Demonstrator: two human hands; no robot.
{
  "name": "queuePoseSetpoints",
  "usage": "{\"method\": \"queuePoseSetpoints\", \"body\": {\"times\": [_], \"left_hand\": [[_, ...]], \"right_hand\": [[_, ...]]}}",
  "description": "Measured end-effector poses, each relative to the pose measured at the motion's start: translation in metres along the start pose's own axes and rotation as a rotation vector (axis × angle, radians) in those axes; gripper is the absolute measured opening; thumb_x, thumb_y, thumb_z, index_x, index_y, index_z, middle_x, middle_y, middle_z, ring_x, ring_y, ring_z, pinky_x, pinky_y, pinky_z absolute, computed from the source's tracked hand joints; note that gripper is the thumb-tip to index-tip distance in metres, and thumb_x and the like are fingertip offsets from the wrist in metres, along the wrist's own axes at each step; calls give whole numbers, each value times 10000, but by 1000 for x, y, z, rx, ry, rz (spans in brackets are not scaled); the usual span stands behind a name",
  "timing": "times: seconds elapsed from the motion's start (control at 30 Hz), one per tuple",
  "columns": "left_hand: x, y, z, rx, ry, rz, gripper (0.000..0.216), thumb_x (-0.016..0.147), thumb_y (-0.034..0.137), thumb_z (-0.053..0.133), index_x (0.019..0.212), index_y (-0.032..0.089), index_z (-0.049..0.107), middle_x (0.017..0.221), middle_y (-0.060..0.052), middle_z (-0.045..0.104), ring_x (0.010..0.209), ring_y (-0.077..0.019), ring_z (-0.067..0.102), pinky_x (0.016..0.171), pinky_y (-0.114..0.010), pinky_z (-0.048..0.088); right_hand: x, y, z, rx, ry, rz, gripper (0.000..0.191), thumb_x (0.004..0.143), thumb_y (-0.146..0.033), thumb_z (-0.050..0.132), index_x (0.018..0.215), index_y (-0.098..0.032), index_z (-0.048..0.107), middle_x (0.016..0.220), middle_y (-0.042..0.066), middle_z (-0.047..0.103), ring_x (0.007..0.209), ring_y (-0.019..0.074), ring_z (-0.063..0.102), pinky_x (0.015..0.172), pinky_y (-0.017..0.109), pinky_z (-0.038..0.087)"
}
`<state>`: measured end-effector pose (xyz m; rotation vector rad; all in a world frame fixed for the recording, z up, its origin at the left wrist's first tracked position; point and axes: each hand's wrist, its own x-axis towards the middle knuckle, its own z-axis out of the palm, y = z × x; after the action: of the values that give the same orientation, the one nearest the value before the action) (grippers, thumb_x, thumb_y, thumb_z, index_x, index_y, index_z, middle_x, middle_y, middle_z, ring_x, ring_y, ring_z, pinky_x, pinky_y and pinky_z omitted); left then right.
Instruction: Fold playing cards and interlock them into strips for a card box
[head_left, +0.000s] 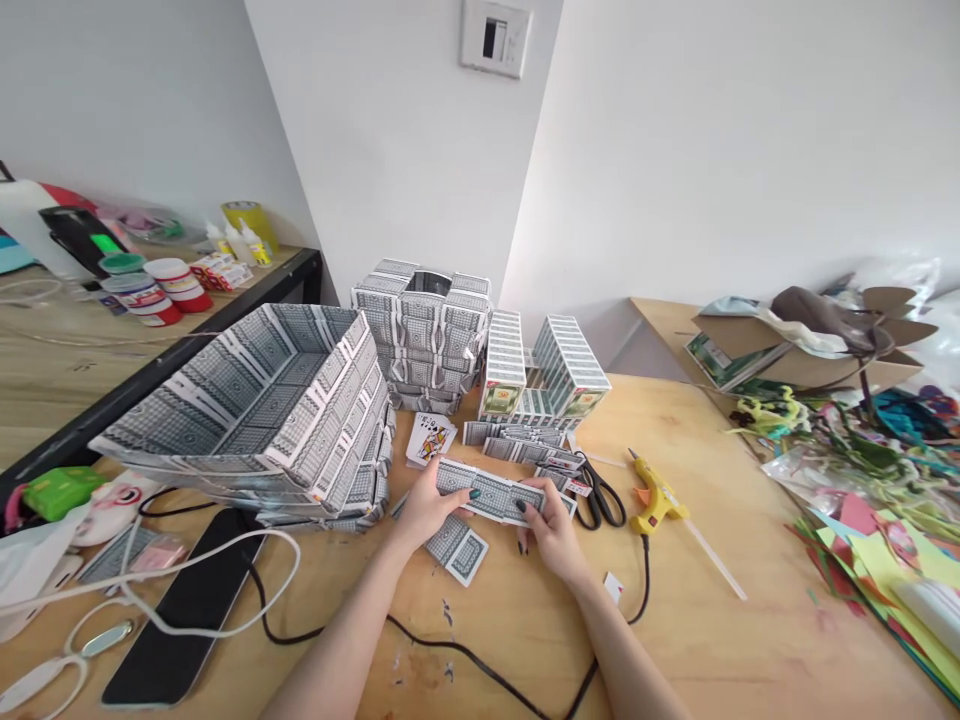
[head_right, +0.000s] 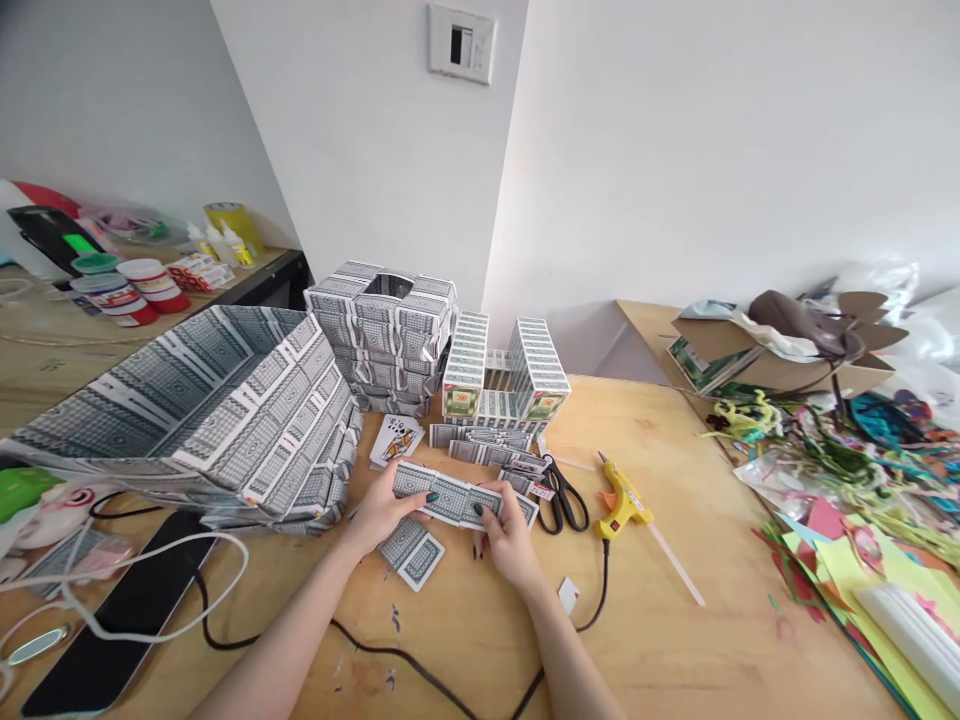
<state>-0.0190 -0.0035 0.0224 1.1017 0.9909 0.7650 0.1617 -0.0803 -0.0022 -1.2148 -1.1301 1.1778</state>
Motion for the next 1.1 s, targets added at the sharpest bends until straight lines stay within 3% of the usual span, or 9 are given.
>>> {"method": "queuePoseSetpoints", "body": {"times": [0.4, 1.1], "left_hand": [[6, -7, 4, -13, 68, 24, 397, 631, 167, 678, 956, 178, 450, 760, 12, 565, 663, -136, 596, 551, -297, 559], [2, -3, 8, 48, 102, 44, 341, 635, 169, 647, 921, 184, 462, 810, 3, 559, 660, -140, 602, 537, -316, 567]], "right_hand": [[7, -2, 4, 118, -24, 103, 308, 821, -539, 400, 925, -262, 316, 589, -19, 557, 476, 179, 595, 377, 281, 431], [13, 0, 13, 198, 56, 144, 299, 776, -523, 496, 849, -259, 375, 582, -8, 627, 531, 213, 647, 427, 324, 497]]}}
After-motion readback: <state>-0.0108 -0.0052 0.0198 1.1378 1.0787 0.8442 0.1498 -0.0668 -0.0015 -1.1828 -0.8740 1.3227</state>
